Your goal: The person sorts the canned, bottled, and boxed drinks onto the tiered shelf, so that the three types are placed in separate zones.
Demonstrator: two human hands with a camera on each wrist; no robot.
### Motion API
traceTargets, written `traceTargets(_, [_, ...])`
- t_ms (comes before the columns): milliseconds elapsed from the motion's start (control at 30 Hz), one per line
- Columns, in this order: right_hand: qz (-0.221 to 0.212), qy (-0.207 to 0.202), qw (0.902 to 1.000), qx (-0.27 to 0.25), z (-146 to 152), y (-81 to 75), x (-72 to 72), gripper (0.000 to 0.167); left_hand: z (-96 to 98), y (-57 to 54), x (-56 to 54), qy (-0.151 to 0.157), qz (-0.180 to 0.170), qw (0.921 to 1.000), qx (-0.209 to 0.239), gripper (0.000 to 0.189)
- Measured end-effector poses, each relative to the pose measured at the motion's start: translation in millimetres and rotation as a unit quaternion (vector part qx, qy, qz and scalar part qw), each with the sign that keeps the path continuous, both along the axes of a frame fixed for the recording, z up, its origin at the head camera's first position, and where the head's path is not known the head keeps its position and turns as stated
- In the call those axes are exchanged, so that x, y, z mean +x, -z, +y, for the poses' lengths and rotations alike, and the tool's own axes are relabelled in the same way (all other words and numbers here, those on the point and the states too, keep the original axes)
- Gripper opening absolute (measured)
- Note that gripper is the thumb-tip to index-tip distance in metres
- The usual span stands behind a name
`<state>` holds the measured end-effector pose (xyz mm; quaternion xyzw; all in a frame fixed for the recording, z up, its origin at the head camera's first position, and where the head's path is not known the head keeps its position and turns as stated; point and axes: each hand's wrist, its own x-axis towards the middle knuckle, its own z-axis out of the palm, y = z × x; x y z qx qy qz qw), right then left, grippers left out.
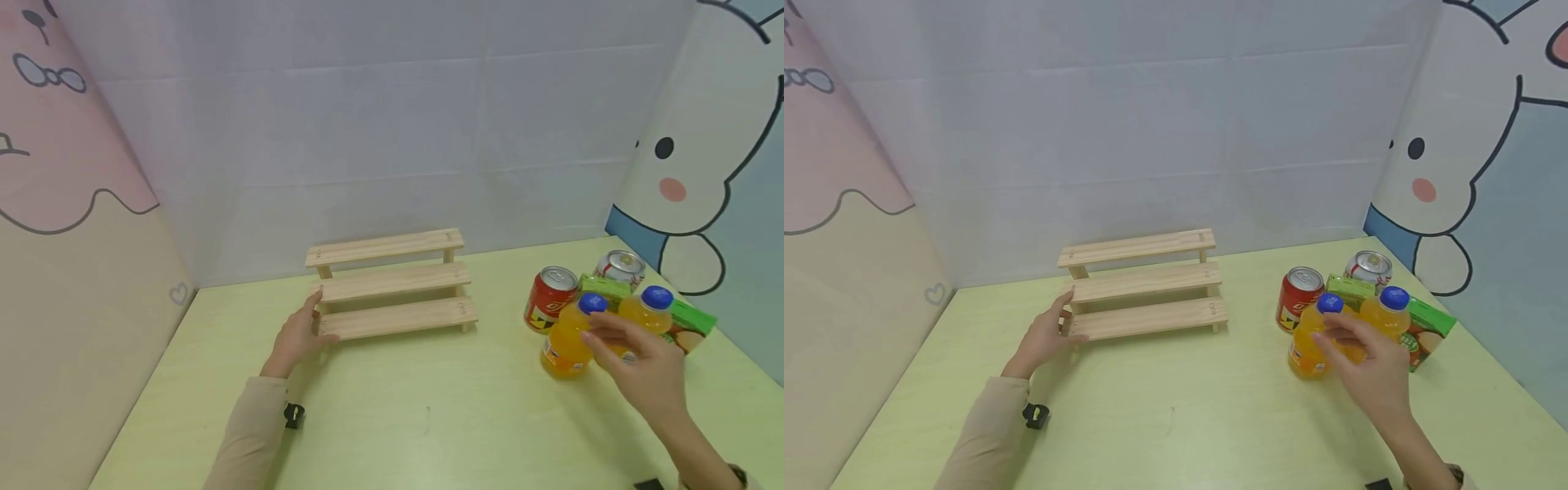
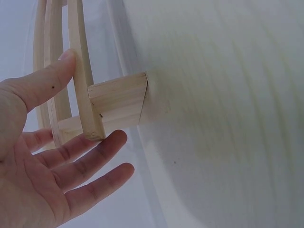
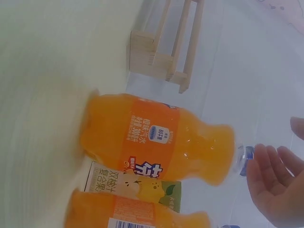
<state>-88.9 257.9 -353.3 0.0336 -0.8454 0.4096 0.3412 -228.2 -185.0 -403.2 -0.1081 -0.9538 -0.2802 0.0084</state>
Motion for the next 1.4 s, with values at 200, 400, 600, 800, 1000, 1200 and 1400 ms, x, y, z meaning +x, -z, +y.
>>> traceTargets(200, [-0.031,0.073,0.9952,-0.057,0,3.2,-3.5,0.040,-1.0,0.4,-0.2,0.000,-0.003,1.0000,0.005,0.092])
traceTargets(400, [-0.102,0.085,0.9911,-0.010,38,56.6,-30.8,0.066,0.2,1.0,-0.7,-0.002,-0.004,0.9999,0.009,0.092])
traceTargets(600, [-0.185,0.048,0.9802,-0.052,10,21.3,-21.5,0.075,-0.1,1.5,-0.8,-0.003,-0.002,0.9999,0.012,0.093])
traceTargets(800, [-0.234,0.027,0.9690,-0.075,0,11.2,-20.6,0.078,-0.2,1.2,0.8,-0.002,0.005,0.9999,0.013,0.092])
traceTargets(1000, [-0.259,0.026,0.9635,-0.062,2,19.2,-26.0,0.075,-0.2,1.0,2.0,-0.006,0.008,0.9999,0.012,0.093])
traceTargets(1200, [-0.244,0.057,0.9668,-0.050,22,55.4,-43.8,0.075,-0.2,3.0,0.7,-0.013,0.006,0.9998,0.012,0.094])
traceTargets(1400, [-0.194,0.088,0.9769,-0.022,47,98.3,-64.4,0.071,1.7,3.4,1.0,-0.016,0.004,0.9997,0.018,0.094])
